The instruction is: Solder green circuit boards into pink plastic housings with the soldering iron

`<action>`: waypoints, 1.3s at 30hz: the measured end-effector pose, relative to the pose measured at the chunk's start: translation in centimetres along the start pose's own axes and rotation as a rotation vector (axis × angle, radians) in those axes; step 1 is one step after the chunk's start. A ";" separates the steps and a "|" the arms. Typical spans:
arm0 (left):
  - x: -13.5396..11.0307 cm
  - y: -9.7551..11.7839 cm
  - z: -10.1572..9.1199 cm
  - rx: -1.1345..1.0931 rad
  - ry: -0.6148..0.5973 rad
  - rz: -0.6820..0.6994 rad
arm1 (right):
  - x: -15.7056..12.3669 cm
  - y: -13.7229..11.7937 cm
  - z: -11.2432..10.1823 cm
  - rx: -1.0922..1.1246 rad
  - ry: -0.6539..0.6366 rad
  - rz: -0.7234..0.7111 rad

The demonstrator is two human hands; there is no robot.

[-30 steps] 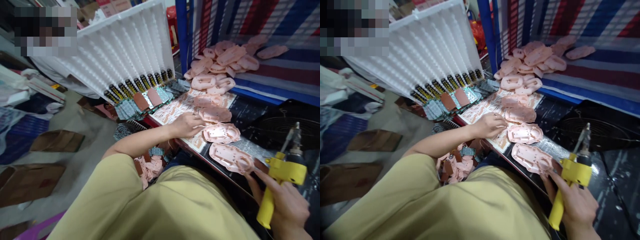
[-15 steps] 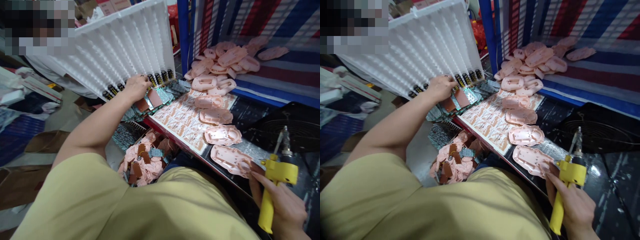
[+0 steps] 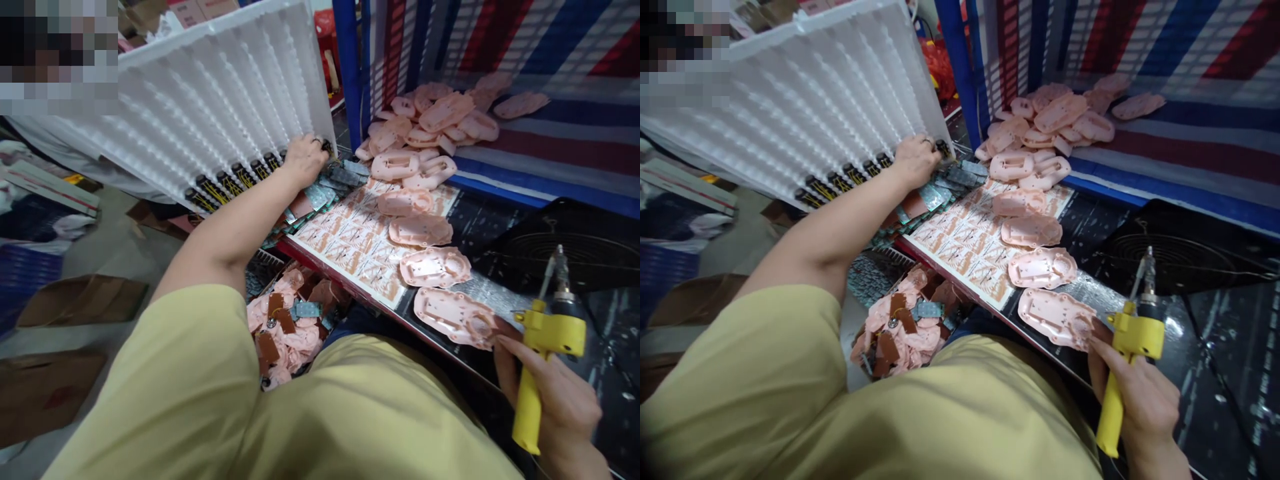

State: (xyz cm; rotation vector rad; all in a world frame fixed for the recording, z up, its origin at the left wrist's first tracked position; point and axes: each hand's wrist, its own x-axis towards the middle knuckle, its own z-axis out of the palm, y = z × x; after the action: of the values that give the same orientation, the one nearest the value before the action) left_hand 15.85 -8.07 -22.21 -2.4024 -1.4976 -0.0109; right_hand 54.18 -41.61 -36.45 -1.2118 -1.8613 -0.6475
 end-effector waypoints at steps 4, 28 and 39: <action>0.9 -0.7 0.3 -0.052 0.001 -0.005 | -0.3 -0.1 0.1 -0.021 -0.003 0.054; -13.9 24.0 -2.3 -2.072 -0.486 -0.072 | 5.8 -4.6 -0.3 0.630 0.029 0.362; -15.9 23.6 -2.5 -1.554 0.133 0.241 | 4.7 -5.8 -1.1 0.409 0.168 0.402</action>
State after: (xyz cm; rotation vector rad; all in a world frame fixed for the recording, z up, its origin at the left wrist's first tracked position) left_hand 29.75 -32.27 -28.59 -3.4276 -1.2046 -1.8227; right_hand 48.28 -42.42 -31.83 -1.1669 -1.4583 -0.1310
